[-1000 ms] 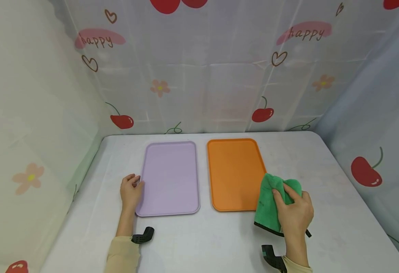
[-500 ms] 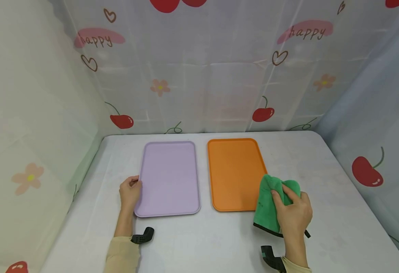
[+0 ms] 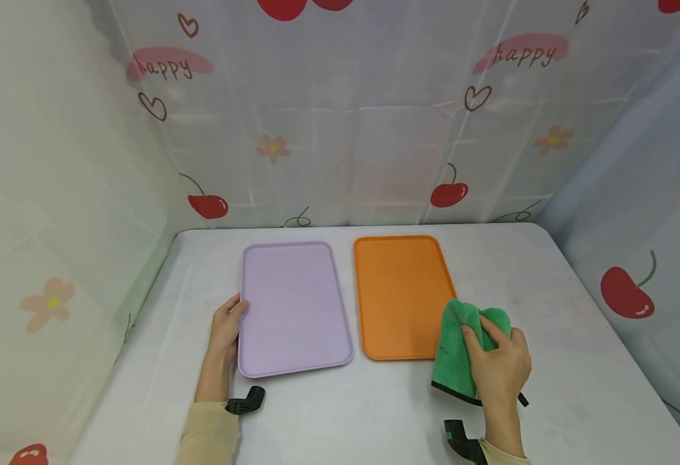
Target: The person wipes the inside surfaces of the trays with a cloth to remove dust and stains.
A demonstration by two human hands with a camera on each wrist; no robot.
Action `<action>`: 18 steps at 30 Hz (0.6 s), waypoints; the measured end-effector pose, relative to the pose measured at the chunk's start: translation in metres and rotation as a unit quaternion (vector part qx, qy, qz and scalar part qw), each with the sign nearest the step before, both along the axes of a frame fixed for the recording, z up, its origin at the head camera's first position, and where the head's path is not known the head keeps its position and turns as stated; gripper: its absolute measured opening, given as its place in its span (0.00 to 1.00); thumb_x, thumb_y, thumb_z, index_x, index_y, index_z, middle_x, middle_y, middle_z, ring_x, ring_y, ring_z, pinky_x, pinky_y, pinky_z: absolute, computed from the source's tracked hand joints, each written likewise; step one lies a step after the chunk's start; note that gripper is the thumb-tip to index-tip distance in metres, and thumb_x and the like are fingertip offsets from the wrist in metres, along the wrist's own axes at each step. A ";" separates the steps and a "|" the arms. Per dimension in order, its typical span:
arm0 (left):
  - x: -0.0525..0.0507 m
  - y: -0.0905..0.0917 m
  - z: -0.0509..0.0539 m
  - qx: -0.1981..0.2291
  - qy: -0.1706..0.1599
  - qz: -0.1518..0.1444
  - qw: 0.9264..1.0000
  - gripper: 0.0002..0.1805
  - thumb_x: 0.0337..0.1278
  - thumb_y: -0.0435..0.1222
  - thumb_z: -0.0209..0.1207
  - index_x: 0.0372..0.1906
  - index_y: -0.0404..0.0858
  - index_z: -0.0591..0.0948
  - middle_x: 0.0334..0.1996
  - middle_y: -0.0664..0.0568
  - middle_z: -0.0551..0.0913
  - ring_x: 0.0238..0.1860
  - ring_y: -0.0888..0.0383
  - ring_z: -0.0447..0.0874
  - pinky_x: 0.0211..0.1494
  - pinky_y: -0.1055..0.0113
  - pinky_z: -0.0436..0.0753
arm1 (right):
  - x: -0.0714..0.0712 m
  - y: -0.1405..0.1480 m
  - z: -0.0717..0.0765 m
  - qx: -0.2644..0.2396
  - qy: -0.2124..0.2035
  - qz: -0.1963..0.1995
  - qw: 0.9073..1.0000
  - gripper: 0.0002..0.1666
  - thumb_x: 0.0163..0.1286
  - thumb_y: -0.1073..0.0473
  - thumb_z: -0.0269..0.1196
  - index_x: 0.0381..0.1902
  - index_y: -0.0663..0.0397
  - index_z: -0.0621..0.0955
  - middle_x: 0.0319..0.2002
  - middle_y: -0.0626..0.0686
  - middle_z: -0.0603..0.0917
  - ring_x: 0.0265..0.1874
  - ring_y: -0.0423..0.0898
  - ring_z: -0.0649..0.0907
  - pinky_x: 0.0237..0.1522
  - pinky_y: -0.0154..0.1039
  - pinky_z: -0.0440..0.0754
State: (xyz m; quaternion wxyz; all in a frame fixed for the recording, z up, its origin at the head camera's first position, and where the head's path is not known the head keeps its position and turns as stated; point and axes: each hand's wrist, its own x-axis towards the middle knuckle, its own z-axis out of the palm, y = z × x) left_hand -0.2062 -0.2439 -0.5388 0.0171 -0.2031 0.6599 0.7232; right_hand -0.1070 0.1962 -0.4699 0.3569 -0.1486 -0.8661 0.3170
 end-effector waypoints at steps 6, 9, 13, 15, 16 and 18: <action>0.000 0.000 -0.002 -0.048 0.008 0.024 0.999 0.23 0.70 0.36 0.51 0.65 0.30 0.71 0.33 0.62 0.80 0.31 0.69 0.79 0.36 0.73 0.79 | -0.001 -0.002 -0.001 0.001 -0.006 0.005 1.000 0.19 0.53 0.65 0.74 0.44 0.65 0.86 0.29 0.66 0.76 0.27 0.59 0.74 0.27 0.46 0.67; 0.001 0.000 0.000 -0.080 0.019 0.050 0.995 0.22 0.69 0.37 0.52 0.62 0.28 0.73 0.31 0.61 0.80 0.28 0.70 0.78 0.33 0.75 0.78 | -0.001 -0.002 -0.002 0.000 -0.007 0.006 1.000 0.19 0.53 0.65 0.74 0.44 0.66 0.86 0.29 0.65 0.76 0.27 0.59 0.74 0.27 0.46 0.67; 0.003 0.003 0.006 -0.087 0.056 0.079 0.991 0.22 0.69 0.37 0.53 0.62 0.28 0.74 0.33 0.65 0.81 0.30 0.73 0.78 0.34 0.78 0.78 | -0.002 -0.002 -0.001 -0.002 -0.003 0.006 1.000 0.19 0.53 0.65 0.74 0.43 0.66 0.86 0.29 0.66 0.76 0.28 0.60 0.74 0.28 0.47 0.68; 0.005 0.007 0.011 -0.069 0.075 0.086 0.991 0.23 0.70 0.37 0.53 0.63 0.29 0.74 0.32 0.67 0.81 0.30 0.73 0.79 0.35 0.78 0.78 | -0.002 -0.002 -0.001 -0.003 -0.002 0.007 1.000 0.18 0.53 0.64 0.74 0.43 0.65 0.87 0.30 0.67 0.77 0.28 0.60 0.75 0.28 0.48 0.68; 0.005 0.009 0.014 -0.063 0.081 0.087 0.991 0.23 0.70 0.37 0.53 0.63 0.29 0.73 0.31 0.69 0.81 0.30 0.73 0.79 0.35 0.79 0.78 | -0.002 -0.001 0.000 -0.003 -0.001 0.006 1.000 0.18 0.54 0.64 0.74 0.43 0.65 0.87 0.30 0.67 0.77 0.28 0.60 0.75 0.29 0.48 0.69; 0.007 0.014 0.021 -0.043 0.089 0.090 0.991 0.22 0.70 0.37 0.53 0.63 0.29 0.74 0.28 0.70 0.81 0.29 0.72 0.80 0.34 0.78 0.79 | 0.000 0.000 0.002 -0.003 -0.001 0.003 1.000 0.18 0.54 0.64 0.74 0.44 0.65 0.87 0.30 0.67 0.77 0.29 0.60 0.75 0.29 0.49 0.69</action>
